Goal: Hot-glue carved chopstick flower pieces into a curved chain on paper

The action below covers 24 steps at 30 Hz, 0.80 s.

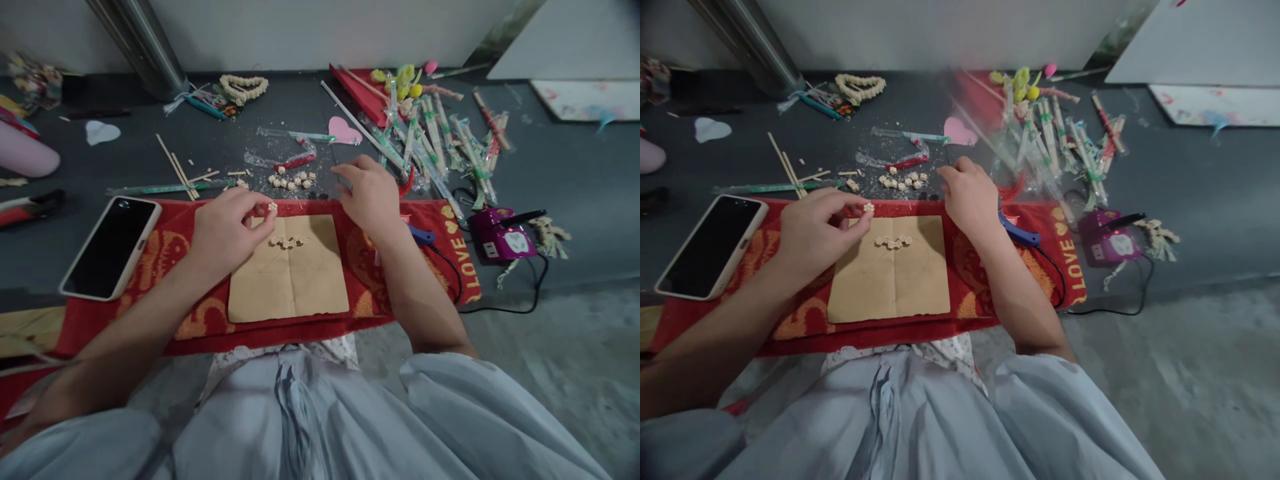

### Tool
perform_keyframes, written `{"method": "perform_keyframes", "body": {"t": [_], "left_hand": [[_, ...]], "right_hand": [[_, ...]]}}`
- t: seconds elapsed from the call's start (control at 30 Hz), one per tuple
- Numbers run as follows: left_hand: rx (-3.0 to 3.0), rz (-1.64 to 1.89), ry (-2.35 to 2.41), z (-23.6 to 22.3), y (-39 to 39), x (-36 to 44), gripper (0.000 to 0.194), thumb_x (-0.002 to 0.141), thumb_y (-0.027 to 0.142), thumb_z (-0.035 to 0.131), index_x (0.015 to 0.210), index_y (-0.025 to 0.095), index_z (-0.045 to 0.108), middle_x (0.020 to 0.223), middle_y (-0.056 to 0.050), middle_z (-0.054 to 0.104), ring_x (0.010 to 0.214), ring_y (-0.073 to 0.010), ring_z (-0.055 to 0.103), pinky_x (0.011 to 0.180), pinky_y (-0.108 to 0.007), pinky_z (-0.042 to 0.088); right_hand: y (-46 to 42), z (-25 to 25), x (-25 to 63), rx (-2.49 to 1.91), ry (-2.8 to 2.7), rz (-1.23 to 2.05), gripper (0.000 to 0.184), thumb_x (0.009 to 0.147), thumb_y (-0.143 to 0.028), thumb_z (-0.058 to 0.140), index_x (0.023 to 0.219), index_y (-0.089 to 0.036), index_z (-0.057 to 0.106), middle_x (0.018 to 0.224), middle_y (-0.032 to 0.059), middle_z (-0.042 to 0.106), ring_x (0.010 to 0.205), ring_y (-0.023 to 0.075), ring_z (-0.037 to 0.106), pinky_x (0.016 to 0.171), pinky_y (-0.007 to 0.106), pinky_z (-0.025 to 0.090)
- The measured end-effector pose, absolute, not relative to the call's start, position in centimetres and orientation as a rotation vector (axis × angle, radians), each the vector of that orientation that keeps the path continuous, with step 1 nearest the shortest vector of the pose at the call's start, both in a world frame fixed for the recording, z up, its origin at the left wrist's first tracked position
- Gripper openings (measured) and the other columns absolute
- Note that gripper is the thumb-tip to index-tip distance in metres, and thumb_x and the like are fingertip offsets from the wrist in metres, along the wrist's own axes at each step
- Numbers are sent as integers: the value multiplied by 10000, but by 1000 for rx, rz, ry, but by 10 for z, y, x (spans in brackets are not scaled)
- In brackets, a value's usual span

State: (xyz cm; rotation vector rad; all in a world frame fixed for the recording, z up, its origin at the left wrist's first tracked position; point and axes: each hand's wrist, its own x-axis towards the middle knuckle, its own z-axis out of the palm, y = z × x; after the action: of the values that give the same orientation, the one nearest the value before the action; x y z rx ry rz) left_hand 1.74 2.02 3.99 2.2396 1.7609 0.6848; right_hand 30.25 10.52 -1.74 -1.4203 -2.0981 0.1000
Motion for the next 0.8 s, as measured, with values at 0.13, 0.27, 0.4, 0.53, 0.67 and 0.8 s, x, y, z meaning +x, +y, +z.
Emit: {"method": "perform_keyframes", "body": {"t": [0.13, 0.27, 0.4, 0.53, 0.67, 0.8], "left_hand": [[2242, 639, 1804, 42, 20, 18, 192, 1063, 321, 631, 1071, 279, 818, 988, -37, 811, 938, -235, 753, 843, -362, 576], [2237, 560, 1847, 46, 20, 16, 227, 1051, 321, 622, 1093, 244, 831, 983, -58, 803, 967, -256, 762, 841, -379, 559], [2243, 427, 1875, 47, 20, 8, 235, 1032, 381, 619, 1011, 252, 815, 989, -64, 797, 993, -277, 757, 787, -391, 493], [2312, 276, 1799, 38, 21, -5, 297, 1025, 449, 579, 978, 260, 803, 1034, -71, 818, 1025, -298, 774, 763, -390, 447], [2385, 143, 1709, 26, 21, -15, 348, 1002, 517, 565, 993, 280, 820, 1038, -90, 835, 1008, -314, 781, 733, -391, 453], [2433, 44, 1584, 18, 22, -19, 364, 996, 521, 546, 994, 298, 834, 1026, -87, 835, 1010, -322, 793, 717, -387, 468]], "right_hand": [[105, -17, 302, -1446, -2093, 96, 221, 1034, -320, 693, 994, -224, 889, 1049, 124, 798, 898, 282, 729, 849, 467, 608], [105, -14, 300, -1417, -2131, 210, 226, 1011, -283, 685, 1117, -233, 879, 1145, 132, 801, 939, 286, 731, 852, 453, 592], [97, -9, 293, -1343, -2204, 305, 209, 1048, -320, 651, 987, -229, 830, 1124, 130, 796, 928, 272, 713, 860, 438, 580], [77, 3, 280, -1232, -2332, 377, 243, 1016, -255, 660, 1194, -234, 825, 1199, 118, 795, 994, 280, 734, 868, 421, 567], [58, 10, 265, -1050, -2471, 500, 270, 1087, -355, 656, 1256, -218, 815, 1212, 122, 783, 1066, 285, 740, 880, 398, 556], [51, 4, 251, -954, -2540, 537, 334, 1045, -413, 737, 1264, -178, 828, 1196, 134, 764, 1132, 316, 707, 995, 444, 560]]}}
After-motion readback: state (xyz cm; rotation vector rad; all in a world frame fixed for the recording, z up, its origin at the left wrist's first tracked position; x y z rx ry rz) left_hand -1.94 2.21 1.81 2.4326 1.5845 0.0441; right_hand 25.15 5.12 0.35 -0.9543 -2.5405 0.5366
